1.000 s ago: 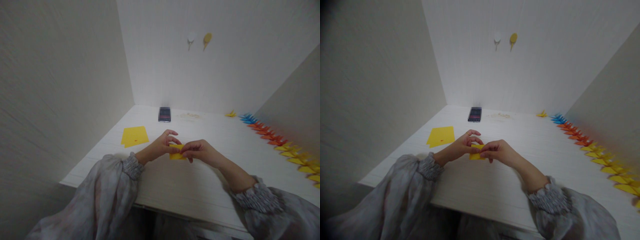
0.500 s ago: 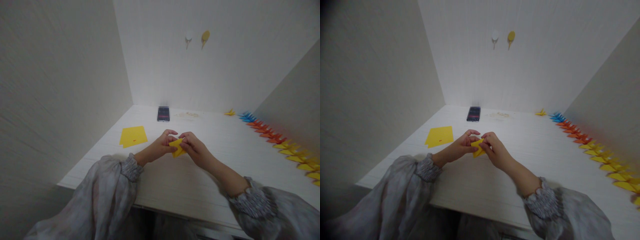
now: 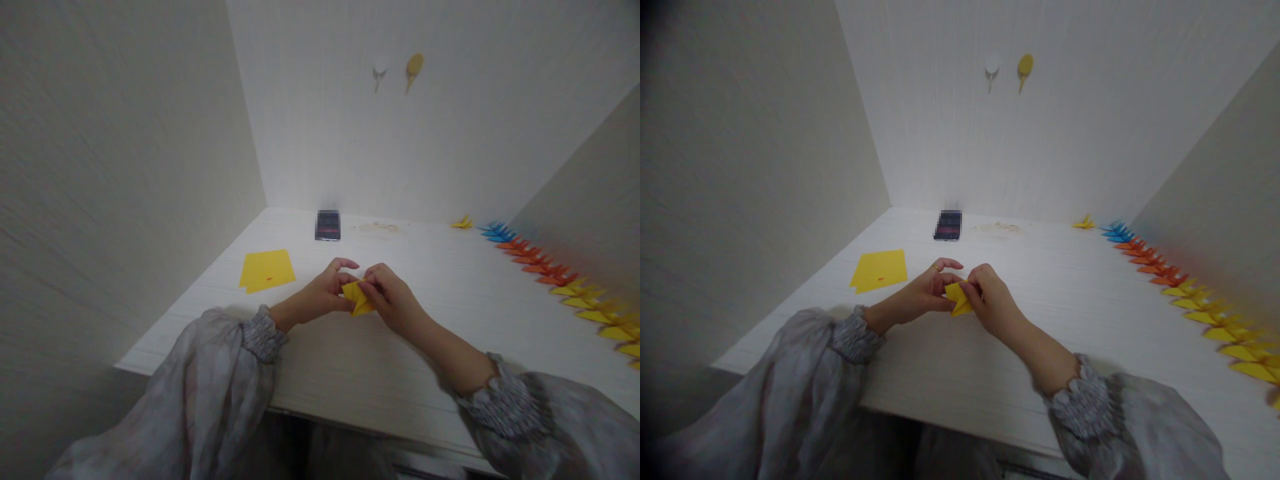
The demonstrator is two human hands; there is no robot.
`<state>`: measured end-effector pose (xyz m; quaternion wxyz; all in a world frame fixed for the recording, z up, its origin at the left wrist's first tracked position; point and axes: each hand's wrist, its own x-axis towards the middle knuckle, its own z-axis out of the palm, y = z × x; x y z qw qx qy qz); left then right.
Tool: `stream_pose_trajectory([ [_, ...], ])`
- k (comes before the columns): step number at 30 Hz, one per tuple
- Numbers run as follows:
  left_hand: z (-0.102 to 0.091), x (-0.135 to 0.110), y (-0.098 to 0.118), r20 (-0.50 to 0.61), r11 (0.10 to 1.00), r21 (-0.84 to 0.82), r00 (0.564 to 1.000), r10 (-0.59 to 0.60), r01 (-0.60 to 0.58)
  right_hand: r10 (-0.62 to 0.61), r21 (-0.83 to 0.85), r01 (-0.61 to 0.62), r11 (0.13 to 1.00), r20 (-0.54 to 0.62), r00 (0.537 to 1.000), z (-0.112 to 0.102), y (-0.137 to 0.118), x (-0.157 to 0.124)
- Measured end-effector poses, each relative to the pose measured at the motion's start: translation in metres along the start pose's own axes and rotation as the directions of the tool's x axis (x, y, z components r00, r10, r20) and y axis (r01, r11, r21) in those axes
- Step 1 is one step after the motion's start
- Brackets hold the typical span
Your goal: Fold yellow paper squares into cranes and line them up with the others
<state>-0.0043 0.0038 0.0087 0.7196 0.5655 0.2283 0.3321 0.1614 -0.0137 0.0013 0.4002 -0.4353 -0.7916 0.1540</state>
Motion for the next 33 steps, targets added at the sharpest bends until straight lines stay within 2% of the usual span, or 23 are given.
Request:
stream_pose_trajectory([
  [3, -0.001, 0.0, 0.0, -0.012, 0.999, -0.036, 1.0, 0.01, -0.01, -0.022, 0.005, 0.022, 1.0, -0.022, 1.0, -0.002, -0.001, 0.0],
  [6, 0.0, 0.001, 0.001, -0.079, 0.996, -0.094, 0.997, 0.004, -0.011, -0.059, -0.013, 0.058, 0.998, -0.094, 0.994, -0.006, -0.005, 0.0],
  [9, 0.001, 0.0, 0.003, -0.128, 0.99, -0.133, 0.99, -0.054, 0.036, -0.079, -0.059, 0.069, 0.996, -0.185, 0.98, -0.009, -0.009, -0.001],
  [12, 0.001, -0.001, 0.004, -0.113, 0.987, -0.13, 0.987, -0.112, 0.098, -0.076, -0.077, 0.06, 0.995, -0.229, 0.97, -0.01, -0.01, -0.002],
  [14, 0.0, -0.001, 0.004, -0.121, 0.988, -0.128, 0.987, -0.106, 0.09, -0.042, -0.032, 0.036, 0.999, -0.213, 0.976, -0.01, -0.007, -0.002],
  [16, -0.001, -0.002, 0.004, -0.135, 0.99, -0.13, 0.988, -0.076, 0.059, 0.0, 0.084, 0.013, 0.996, -0.16, 0.987, -0.011, -0.003, -0.001],
  [19, -0.004, -0.002, 0.003, -0.125, 0.991, -0.129, 0.991, -0.051, 0.035, 0.029, 0.28, -0.012, 0.96, -0.058, 0.998, -0.015, 0.001, 0.0],
  [21, -0.005, -0.002, 0.002, -0.116, 0.992, -0.124, 0.992, -0.048, 0.034, 0.037, 0.349, -0.033, 0.937, -0.006, 0.999, -0.019, 0.003, 0.0],
  [25, -0.005, -0.003, 0.002, -0.085, 0.994, -0.104, 0.995, -0.048, 0.039, 0.079, 0.416, -0.095, 0.905, 0.054, 0.995, -0.021, 0.003, 0.0],
  [33, -0.001, -0.003, 0.005, -0.035, 0.998, -0.053, 0.999, 0.026, -0.028, 0.192, 0.485, -0.188, 0.854, 0.042, 0.981, -0.016, 0.005, 0.0],
])
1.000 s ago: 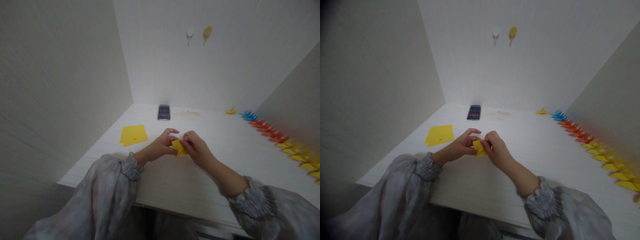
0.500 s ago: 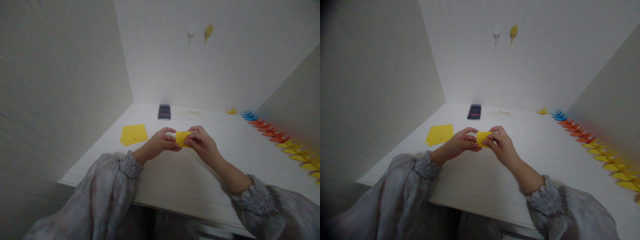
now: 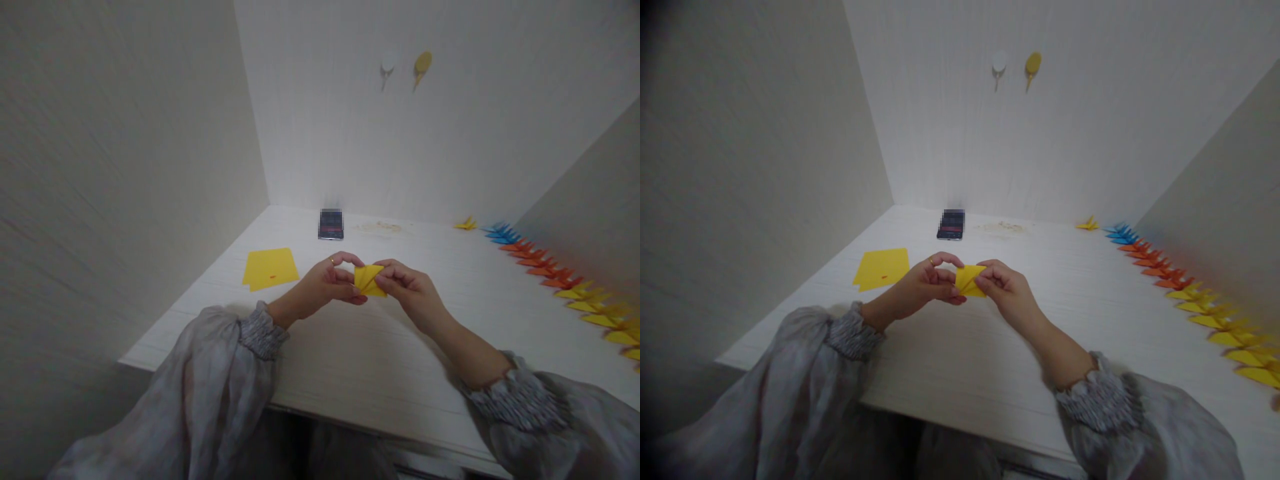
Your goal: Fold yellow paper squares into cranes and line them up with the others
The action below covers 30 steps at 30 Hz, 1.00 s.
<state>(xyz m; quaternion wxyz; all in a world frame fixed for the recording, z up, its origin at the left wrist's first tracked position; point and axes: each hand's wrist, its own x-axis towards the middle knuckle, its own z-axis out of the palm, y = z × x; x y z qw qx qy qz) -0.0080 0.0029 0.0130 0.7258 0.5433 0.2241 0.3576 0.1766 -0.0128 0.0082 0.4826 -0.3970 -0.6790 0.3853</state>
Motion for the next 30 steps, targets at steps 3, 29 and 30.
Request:
stream_pose_trajectory([
  [3, 0.002, 0.0, 0.001, -0.002, 0.999, 0.03, 1.0, -0.023, 0.023, 0.022, 0.021, -0.022, 1.0, -0.008, 1.0, 0.002, -0.001, 0.0],
  [29, 0.004, 0.003, -0.001, -0.154, 0.984, 0.178, 0.987, 0.038, -0.01, 0.152, 0.191, -0.127, 0.973, -0.126, 0.98, 0.016, -0.01, 0.0],
  [30, 0.003, 0.003, -0.001, -0.156, 0.985, 0.17, 0.987, 0.032, -0.005, 0.165, 0.197, -0.137, 0.971, -0.132, 0.978, 0.016, -0.01, 0.0],
])
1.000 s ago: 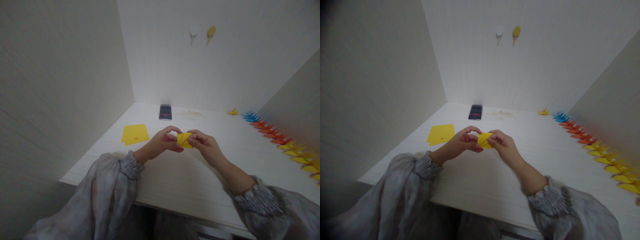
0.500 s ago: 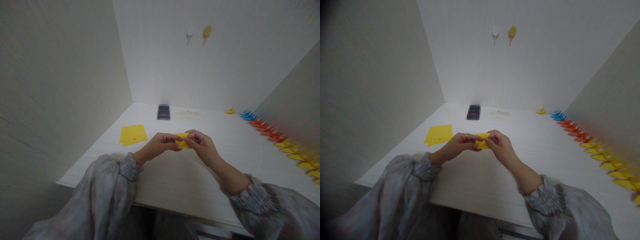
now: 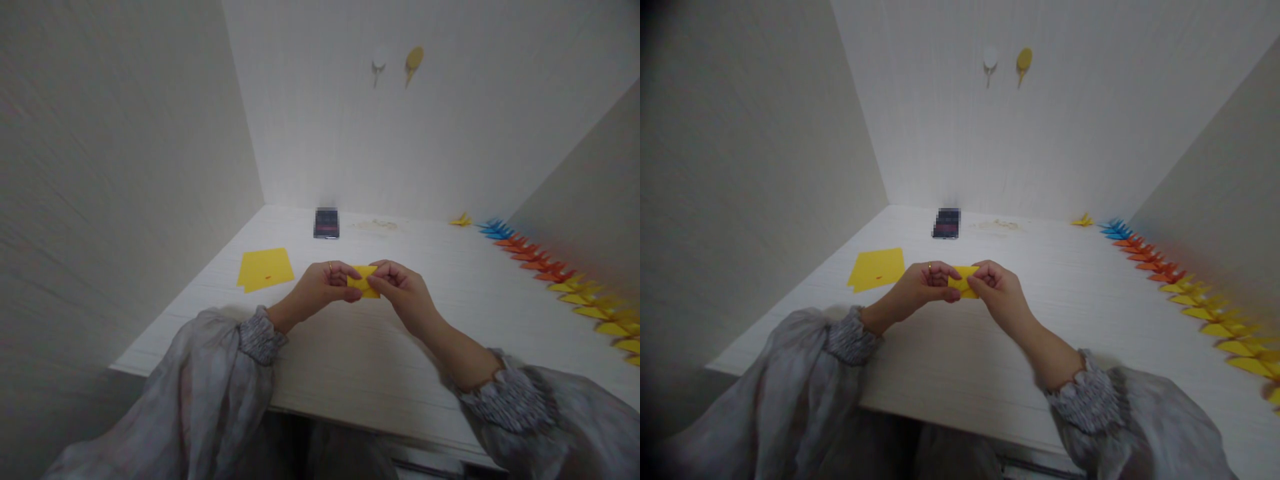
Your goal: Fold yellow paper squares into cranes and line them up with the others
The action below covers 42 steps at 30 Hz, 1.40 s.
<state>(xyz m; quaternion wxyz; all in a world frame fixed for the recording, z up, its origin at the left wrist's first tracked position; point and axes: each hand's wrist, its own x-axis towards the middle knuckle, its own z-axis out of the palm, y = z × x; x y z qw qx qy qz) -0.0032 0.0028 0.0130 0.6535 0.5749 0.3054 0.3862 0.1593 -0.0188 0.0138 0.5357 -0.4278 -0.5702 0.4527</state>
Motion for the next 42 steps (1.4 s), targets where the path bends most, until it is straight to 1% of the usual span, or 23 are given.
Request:
stream_pose_trajectory([
  [5, -0.001, 0.002, -0.004, -0.018, 1.0, -0.012, 1.0, -0.018, 0.018, 0.034, 0.01, -0.034, 0.999, -0.031, 0.999, -0.001, 0.002, 0.0],
  [9, -0.001, 0.003, -0.005, -0.028, 1.0, -0.015, 0.999, -0.014, 0.014, 0.074, -0.064, -0.077, 0.995, -0.055, 0.996, -0.001, 0.003, 0.0],
  [12, -0.001, 0.003, -0.003, -0.055, 1.0, -0.007, 0.998, -0.017, 0.016, 0.095, -0.091, -0.097, 0.991, -0.02, 0.995, 0.0, 0.0, -0.001],
  [16, -0.002, 0.003, -0.002, -0.082, 1.0, 0.013, 0.997, -0.011, 0.012, 0.126, -0.061, -0.123, 0.991, 0.054, 0.991, 0.002, -0.002, 0.0],
  [19, -0.004, 0.003, -0.002, -0.085, 1.0, 0.009, 0.996, -0.005, 0.006, 0.119, -0.038, -0.117, 0.992, 0.077, 0.99, 0.001, -0.001, 0.001],
  [21, -0.004, 0.003, -0.003, -0.088, 1.0, 0.008, 0.996, 0.0, 0.001, 0.113, -0.053, -0.108, 0.993, 0.084, 0.99, 0.0, 0.0, 0.001],
  [24, -0.004, 0.003, -0.003, -0.084, 1.0, 0.017, 0.996, 0.005, -0.004, 0.1, -0.161, -0.085, 0.983, 0.087, 0.991, -0.002, 0.002, 0.002],
  [27, -0.003, 0.003, -0.002, -0.064, 1.0, 0.02, 0.998, -0.008, 0.009, 0.074, -0.309, -0.048, 0.95, 0.075, 0.994, -0.004, 0.004, 0.003],
  [30, -0.002, 0.003, -0.002, -0.047, 1.0, 0.012, 0.999, -0.023, 0.024, 0.058, -0.397, -0.033, 0.917, 0.051, 0.997, -0.004, 0.007, 0.003],
  [34, -0.002, 0.003, -0.002, -0.043, 1.0, 0.013, 0.999, -0.025, 0.025, 0.054, -0.401, -0.04, 0.915, 0.024, 0.998, -0.002, 0.009, 0.003],
  [39, -0.002, 0.003, -0.002, -0.046, 1.0, 0.013, 0.999, -0.009, 0.009, 0.052, -0.341, -0.046, 0.939, 0.009, 0.999, 0.002, 0.006, 0.0],
  [42, -0.003, 0.003, -0.003, -0.045, 1.0, 0.016, 0.999, -0.011, 0.012, 0.025, -0.382, -0.02, 0.924, 0.009, 1.0, 0.002, 0.005, 0.0],
])
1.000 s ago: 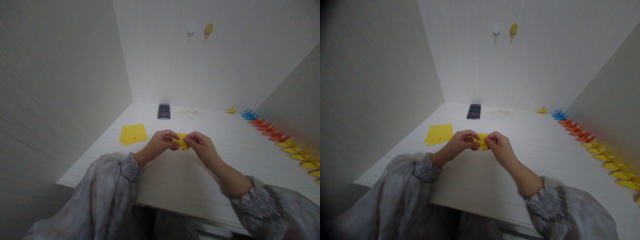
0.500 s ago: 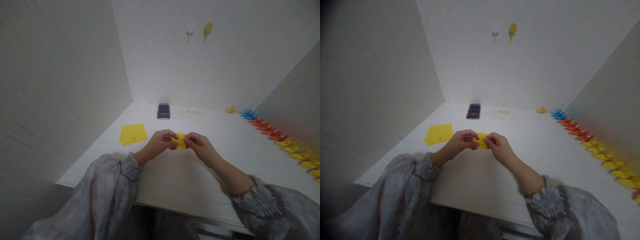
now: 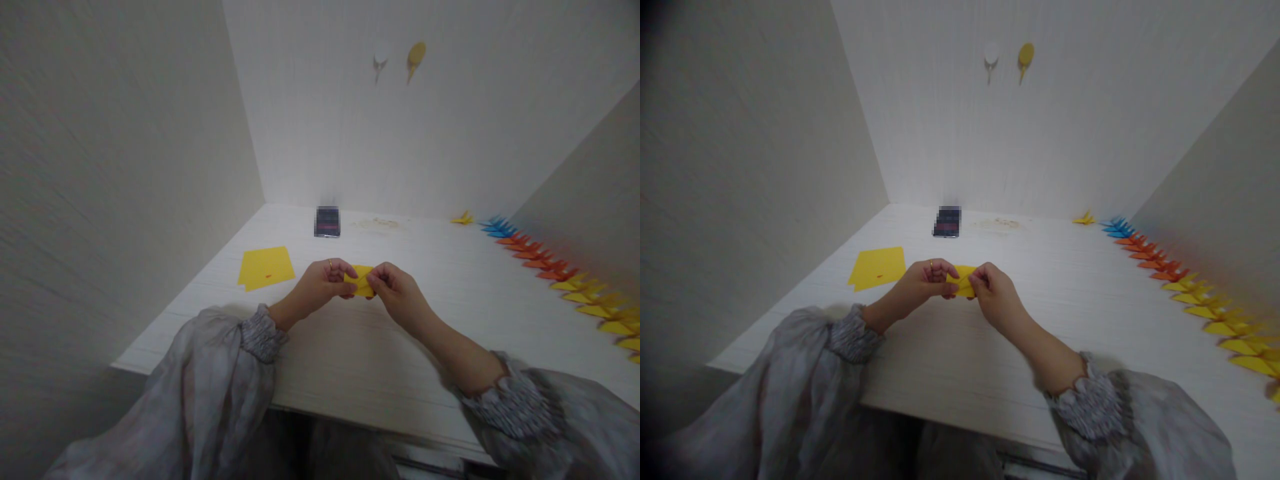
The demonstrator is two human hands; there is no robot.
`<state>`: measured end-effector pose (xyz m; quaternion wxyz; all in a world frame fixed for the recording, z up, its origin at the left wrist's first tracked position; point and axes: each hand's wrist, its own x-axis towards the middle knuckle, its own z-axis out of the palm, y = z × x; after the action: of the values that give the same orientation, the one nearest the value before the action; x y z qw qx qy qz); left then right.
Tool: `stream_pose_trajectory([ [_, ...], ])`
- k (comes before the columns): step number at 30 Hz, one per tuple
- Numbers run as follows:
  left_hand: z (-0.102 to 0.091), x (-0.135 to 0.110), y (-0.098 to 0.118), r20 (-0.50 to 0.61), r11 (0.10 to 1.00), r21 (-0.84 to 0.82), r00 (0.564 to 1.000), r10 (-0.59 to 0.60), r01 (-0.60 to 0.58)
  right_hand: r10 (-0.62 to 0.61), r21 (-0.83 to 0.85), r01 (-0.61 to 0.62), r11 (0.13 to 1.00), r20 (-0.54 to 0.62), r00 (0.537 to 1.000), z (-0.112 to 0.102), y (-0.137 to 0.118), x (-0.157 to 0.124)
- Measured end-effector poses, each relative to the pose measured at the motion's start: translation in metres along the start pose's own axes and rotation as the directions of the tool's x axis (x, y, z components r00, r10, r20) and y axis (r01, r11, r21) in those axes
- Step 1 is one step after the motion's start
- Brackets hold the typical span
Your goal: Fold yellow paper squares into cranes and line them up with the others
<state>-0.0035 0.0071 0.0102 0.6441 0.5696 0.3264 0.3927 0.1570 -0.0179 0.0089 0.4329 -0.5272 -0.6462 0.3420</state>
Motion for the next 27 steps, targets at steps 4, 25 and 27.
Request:
stream_pose_trajectory([
  [4, -0.0001, 0.0009, -0.0008, -0.001, 1.0, 0.021, 1.0, -0.007, 0.007, -0.018, -0.078, 0.017, 0.997, -0.016, 1.0, 0.001, 0.002, 0.0002],
  [25, 0.0016, -0.0016, -0.0013, 0.022, 0.999, 0.051, 1.0, -0.01, 0.008, 0.013, 0.266, -0.002, 0.964, -0.038, 0.999, 0.0043, 0.0058, 0.0018],
  [27, 0.0009, -0.0015, -0.0025, 0.023, 1.0, 0.031, 1.0, -0.005, 0.005, 0.025, 0.308, -0.026, 0.951, 0.007, 1.0, 0.0025, 0.0033, 0.0018],
])
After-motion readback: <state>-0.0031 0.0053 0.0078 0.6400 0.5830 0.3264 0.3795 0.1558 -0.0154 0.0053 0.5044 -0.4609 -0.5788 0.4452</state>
